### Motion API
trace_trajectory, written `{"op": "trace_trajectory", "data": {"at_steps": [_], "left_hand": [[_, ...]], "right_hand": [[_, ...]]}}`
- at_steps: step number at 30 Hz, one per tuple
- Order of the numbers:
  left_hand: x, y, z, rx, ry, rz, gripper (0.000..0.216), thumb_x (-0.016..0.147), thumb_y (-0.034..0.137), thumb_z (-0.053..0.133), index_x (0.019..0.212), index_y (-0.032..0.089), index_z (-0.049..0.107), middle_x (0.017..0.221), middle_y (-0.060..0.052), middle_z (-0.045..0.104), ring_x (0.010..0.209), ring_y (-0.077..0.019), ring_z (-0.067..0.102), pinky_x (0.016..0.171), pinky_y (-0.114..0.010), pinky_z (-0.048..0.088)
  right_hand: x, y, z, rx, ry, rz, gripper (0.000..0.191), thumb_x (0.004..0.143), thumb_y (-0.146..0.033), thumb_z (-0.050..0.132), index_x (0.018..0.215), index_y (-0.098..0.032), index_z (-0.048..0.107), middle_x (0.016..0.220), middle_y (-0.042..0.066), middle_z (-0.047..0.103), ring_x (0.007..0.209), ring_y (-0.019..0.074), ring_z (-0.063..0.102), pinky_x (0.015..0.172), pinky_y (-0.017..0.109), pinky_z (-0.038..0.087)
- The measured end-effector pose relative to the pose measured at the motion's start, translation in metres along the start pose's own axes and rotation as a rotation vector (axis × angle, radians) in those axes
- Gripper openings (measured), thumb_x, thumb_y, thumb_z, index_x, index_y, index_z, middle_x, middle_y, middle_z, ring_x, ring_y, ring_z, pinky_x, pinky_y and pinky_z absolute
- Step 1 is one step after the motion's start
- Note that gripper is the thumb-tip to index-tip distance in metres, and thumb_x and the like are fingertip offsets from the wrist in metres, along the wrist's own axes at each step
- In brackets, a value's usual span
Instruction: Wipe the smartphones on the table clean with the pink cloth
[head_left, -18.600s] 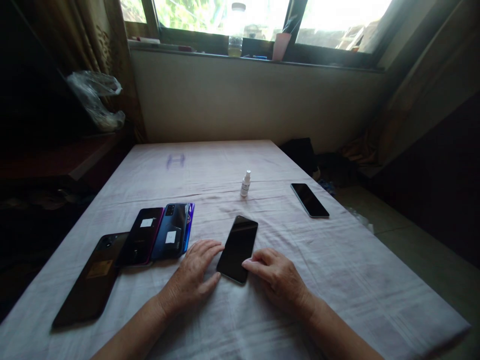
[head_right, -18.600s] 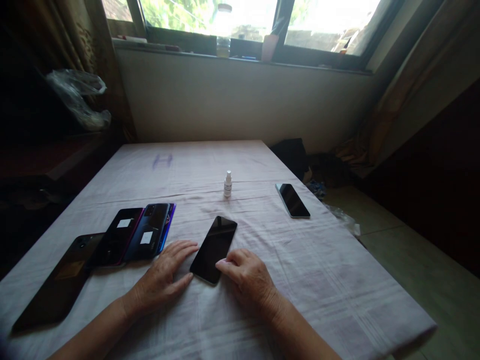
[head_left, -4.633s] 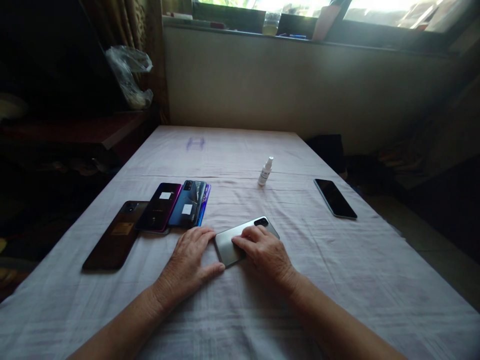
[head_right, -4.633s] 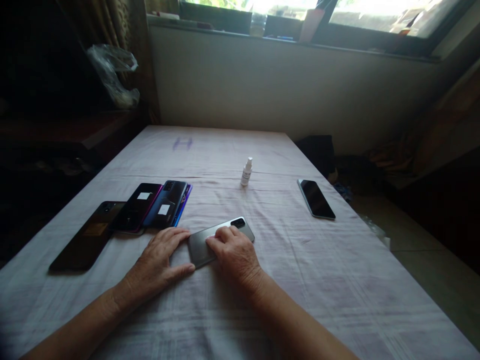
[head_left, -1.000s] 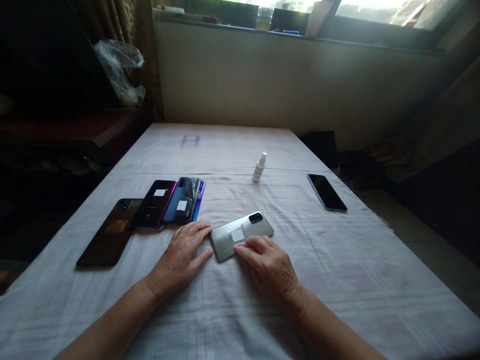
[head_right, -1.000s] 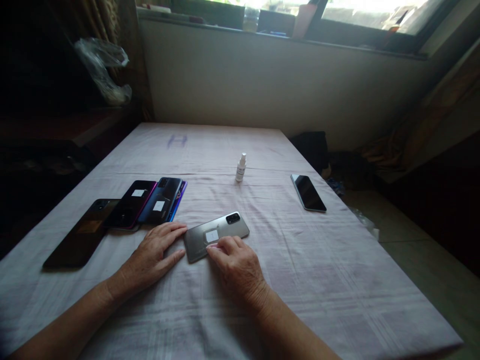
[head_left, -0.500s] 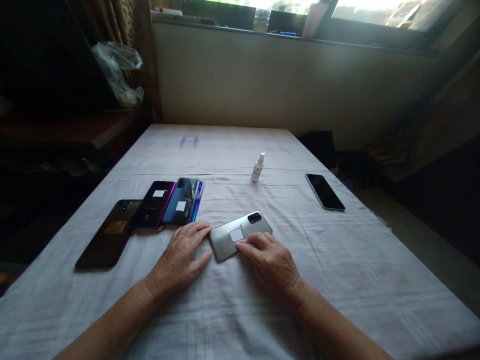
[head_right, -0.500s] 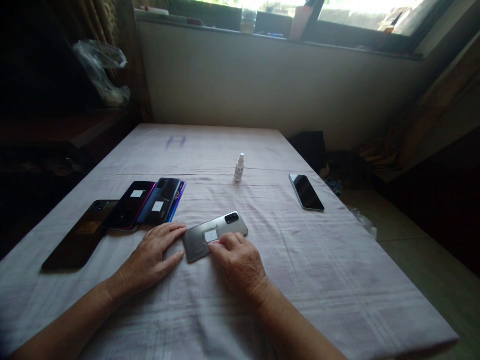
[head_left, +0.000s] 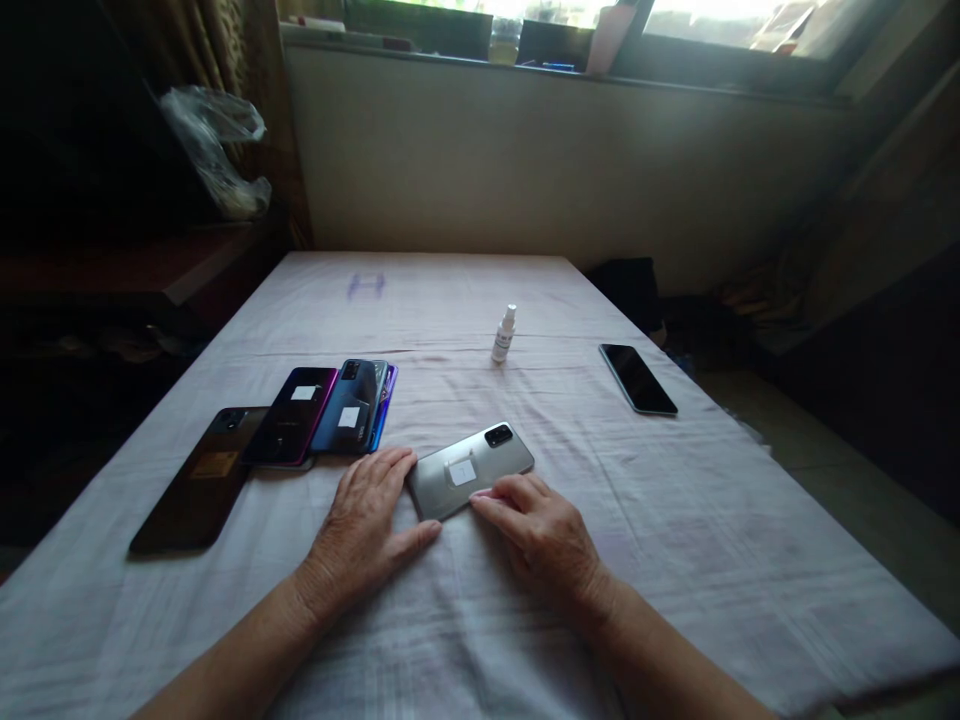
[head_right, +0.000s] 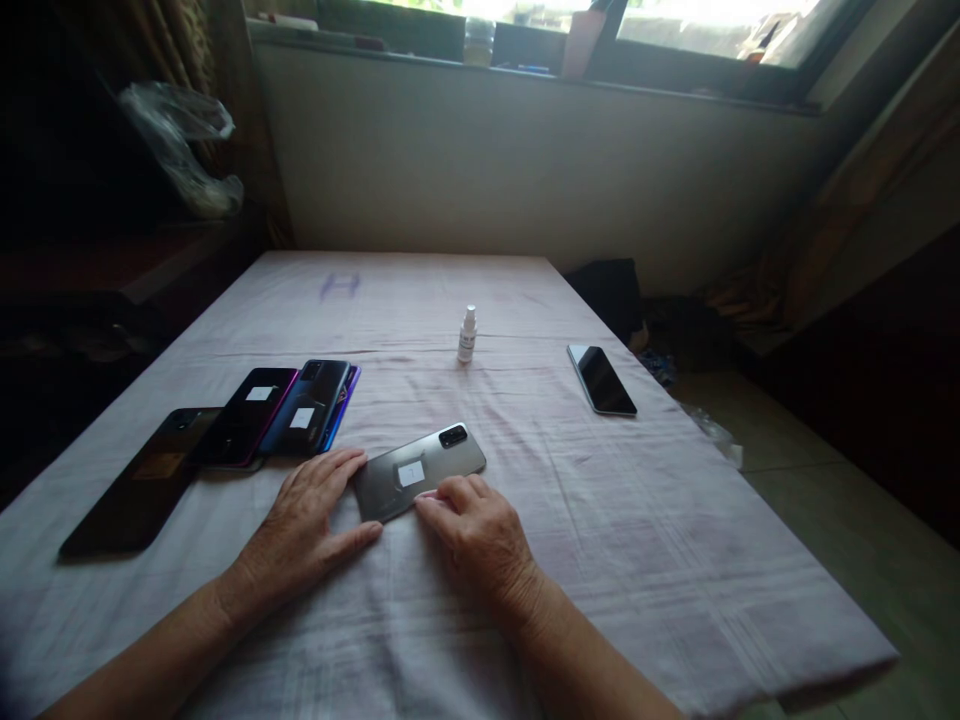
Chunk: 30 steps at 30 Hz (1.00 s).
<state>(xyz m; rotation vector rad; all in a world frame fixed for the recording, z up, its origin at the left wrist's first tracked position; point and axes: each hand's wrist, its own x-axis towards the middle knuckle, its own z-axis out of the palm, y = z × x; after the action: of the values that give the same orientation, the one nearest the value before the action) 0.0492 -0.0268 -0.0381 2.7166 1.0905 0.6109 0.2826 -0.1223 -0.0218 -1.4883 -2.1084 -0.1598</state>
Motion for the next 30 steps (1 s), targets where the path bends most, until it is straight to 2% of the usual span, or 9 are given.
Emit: {"op": "trace_trajectory", "data": {"at_steps": [7, 9, 15, 20, 23, 30], "left_hand": [[0.000, -0.002, 0.000, -0.005, -0.014, 0.004, 0.064, 0.082, 0.051, 0.066, 0.134, 0.019, 0.048, 0.138, -0.014, 0.057, 0.128, -0.0331, 0.051, 0.109, -0.051, 0.039], [0.000, -0.002, 0.000, -0.006, -0.012, 0.006, 0.065, 0.082, 0.050, 0.066, 0.135, 0.018, 0.048, 0.138, -0.015, 0.057, 0.129, -0.0335, 0.051, 0.109, -0.052, 0.038], [-0.001, -0.003, 0.002, -0.035, -0.009, -0.001, 0.064, 0.081, 0.050, 0.066, 0.135, 0.020, 0.048, 0.139, -0.013, 0.057, 0.130, -0.0333, 0.050, 0.111, -0.052, 0.037], [-0.001, -0.005, 0.001, -0.049, -0.014, 0.016, 0.064, 0.082, 0.049, 0.065, 0.136, 0.018, 0.048, 0.138, -0.014, 0.057, 0.129, -0.0329, 0.051, 0.109, -0.051, 0.040], [-0.001, -0.007, 0.000, -0.069, -0.021, 0.020, 0.064, 0.082, 0.049, 0.065, 0.136, 0.017, 0.049, 0.138, -0.014, 0.057, 0.130, -0.0331, 0.051, 0.110, -0.052, 0.041], [-0.001, -0.011, -0.003, -0.115, -0.070, 0.038, 0.065, 0.082, 0.046, 0.065, 0.139, 0.018, 0.048, 0.142, -0.014, 0.055, 0.133, -0.0334, 0.049, 0.111, -0.052, 0.041]], "right_hand": [[-0.008, 0.025, -0.004, -0.099, 0.044, 0.212, 0.034, 0.087, -0.005, 0.051, 0.108, -0.021, 0.073, 0.092, 0.007, 0.067, 0.086, 0.0191, 0.061, 0.076, 0.027, 0.050], [-0.008, 0.023, -0.003, -0.105, 0.042, 0.216, 0.034, 0.088, -0.005, 0.050, 0.109, -0.021, 0.073, 0.092, 0.007, 0.067, 0.086, 0.0192, 0.061, 0.076, 0.027, 0.050], [-0.003, 0.009, 0.000, -0.048, 0.020, 0.094, 0.031, 0.090, -0.009, 0.051, 0.109, -0.021, 0.072, 0.091, 0.006, 0.067, 0.083, 0.0182, 0.060, 0.076, 0.026, 0.050], [-0.008, 0.028, -0.004, -0.144, 0.031, 0.254, 0.035, 0.086, -0.005, 0.053, 0.109, -0.022, 0.073, 0.093, 0.007, 0.067, 0.086, 0.0195, 0.061, 0.076, 0.027, 0.049], [-0.009, 0.034, -0.005, -0.192, 0.027, 0.299, 0.034, 0.085, -0.006, 0.054, 0.109, -0.021, 0.073, 0.093, 0.007, 0.067, 0.085, 0.0203, 0.060, 0.074, 0.028, 0.049], [-0.001, 0.007, 0.000, -0.083, 0.020, 0.132, 0.030, 0.088, -0.008, 0.053, 0.108, -0.020, 0.072, 0.091, 0.006, 0.067, 0.084, 0.0188, 0.060, 0.076, 0.026, 0.049]]}}
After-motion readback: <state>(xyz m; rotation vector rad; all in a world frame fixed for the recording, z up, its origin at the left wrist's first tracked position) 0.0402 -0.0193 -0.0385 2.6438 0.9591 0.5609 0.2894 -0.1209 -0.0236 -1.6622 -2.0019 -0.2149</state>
